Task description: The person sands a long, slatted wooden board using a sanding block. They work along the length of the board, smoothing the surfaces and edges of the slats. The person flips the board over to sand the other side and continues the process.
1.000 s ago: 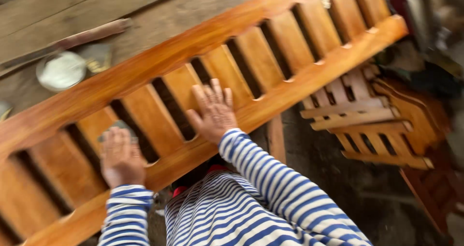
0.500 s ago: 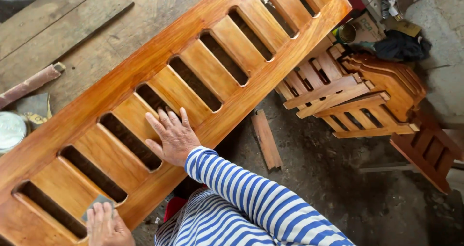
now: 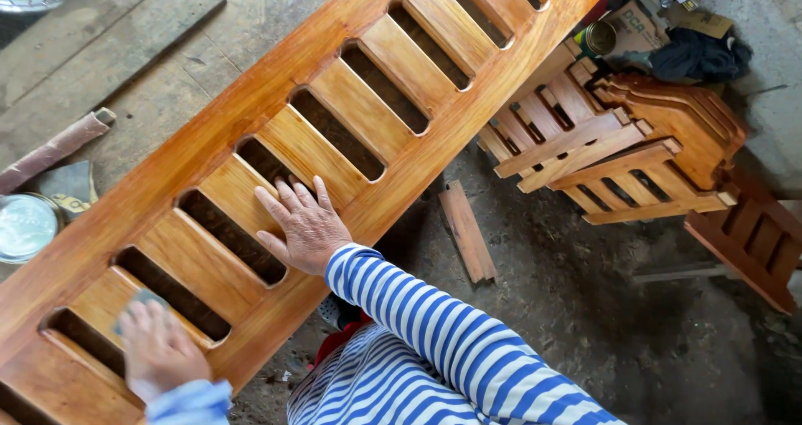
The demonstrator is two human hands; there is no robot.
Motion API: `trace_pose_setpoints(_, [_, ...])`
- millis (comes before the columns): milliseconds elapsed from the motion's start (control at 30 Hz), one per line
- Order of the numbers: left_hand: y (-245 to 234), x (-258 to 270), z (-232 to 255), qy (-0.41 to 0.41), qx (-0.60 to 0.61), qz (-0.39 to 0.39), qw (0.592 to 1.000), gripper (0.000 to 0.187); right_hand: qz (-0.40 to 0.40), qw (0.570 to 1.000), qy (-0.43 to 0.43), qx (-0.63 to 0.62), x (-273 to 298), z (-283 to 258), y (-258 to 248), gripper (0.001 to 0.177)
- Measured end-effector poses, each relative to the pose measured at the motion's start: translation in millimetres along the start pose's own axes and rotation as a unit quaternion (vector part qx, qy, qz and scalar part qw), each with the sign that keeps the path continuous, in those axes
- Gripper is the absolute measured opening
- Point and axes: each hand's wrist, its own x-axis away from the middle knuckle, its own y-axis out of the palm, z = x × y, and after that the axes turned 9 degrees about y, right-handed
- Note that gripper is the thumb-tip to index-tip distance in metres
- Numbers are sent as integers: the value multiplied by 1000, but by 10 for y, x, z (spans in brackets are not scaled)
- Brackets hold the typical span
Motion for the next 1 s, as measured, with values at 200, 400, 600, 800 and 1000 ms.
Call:
trace_pose_setpoints(200, [79,1188,180,-26,82,28,996,30,-13,1000,16,15,-31,-49,-6,68])
trace_pose_setpoints(400, [128,-3,-369,19,-13,25,999,30,8,999,23,44,-58,-105,20,68])
trace_pose_setpoints(600, [274,-375,-469,-38,53,16,998,27,9,999,28,35,-51,-96,39,66])
trace_pose_setpoints(800, [-381,635,337,-10,88,27,996,25,19,999,26,36,-47,-89,68,65])
trace_pose_setpoints(1000, [-121,416,-144,22,62,-18,998,30,32,998,29,42,-72,-139,9,63])
